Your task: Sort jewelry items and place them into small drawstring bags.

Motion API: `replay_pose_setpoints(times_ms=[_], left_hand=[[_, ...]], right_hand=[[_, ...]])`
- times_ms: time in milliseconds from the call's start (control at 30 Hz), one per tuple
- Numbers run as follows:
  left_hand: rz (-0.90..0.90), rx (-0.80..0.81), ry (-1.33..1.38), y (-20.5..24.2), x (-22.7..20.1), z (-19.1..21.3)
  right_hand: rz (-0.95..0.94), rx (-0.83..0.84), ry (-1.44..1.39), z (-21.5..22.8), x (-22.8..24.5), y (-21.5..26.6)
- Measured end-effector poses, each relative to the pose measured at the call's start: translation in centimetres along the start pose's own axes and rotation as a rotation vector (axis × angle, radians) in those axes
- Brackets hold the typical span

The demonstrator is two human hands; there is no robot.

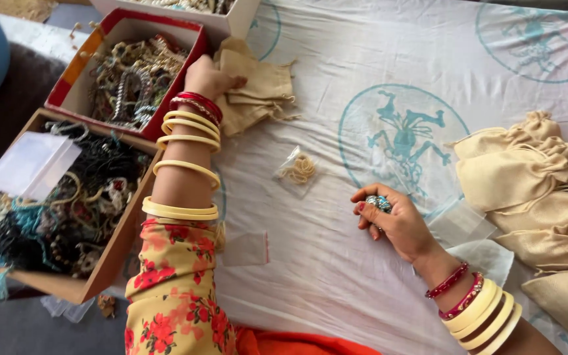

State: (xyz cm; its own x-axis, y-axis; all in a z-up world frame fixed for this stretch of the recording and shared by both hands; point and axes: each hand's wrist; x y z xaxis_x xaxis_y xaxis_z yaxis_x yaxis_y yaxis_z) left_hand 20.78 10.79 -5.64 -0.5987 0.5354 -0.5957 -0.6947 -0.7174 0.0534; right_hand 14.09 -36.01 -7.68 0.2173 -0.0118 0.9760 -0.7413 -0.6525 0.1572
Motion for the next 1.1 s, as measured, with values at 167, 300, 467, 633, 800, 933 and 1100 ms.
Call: replay_pose_setpoints(times_ms=[167, 300, 467, 633, 800, 933, 1100], left_hand=[[-0.255, -0.348, -0.068, 6.0, -2.3, 0.3], [-0.618, -0.365, -0.127, 12.2, -4.3, 0.6], [-0.667, -0.278, -0.210, 15.2, -3.1, 1.3], [-0.661, -0.124, -0.215, 13.1, -0.8, 0.1], [-0.703, -0.240, -0.476, 12.5, 0.1, -1.3], [-0.726, -0.300, -0.405, 12.3, -0.2, -1.0], [-0.528, -0.256, -0.140, 11.8, -0.6, -0.2]], right_hand=[[0.050, 0.005, 0.089, 0.0, -0.5, 0.4], [0.643, 0.008, 0.748, -1.9, 1.4, 1.5], [0.676, -0.013, 1.170, -2.9, 1.4, 1.7], [0.685, 0.200, 1.446, -3.0, 1.0, 1.8], [0.669, 0.127, 1.238, -3.7, 2.3, 2.1], [0.751, 0.077, 1.250, -4.6, 2.5, 2.1], [0.861, 0.085, 1.305, -5.8, 2.7, 2.3]])
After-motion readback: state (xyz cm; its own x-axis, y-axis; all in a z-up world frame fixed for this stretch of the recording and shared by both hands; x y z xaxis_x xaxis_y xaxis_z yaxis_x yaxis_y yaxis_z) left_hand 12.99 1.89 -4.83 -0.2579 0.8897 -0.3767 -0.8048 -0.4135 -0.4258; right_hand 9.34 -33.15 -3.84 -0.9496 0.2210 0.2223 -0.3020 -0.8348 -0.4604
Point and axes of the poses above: each hand's wrist, its own y-axis away from the middle knuckle, its own z-axis out of the back of the hand, x = y × z, and after that the axes turned 7 degrees about z, right-handed
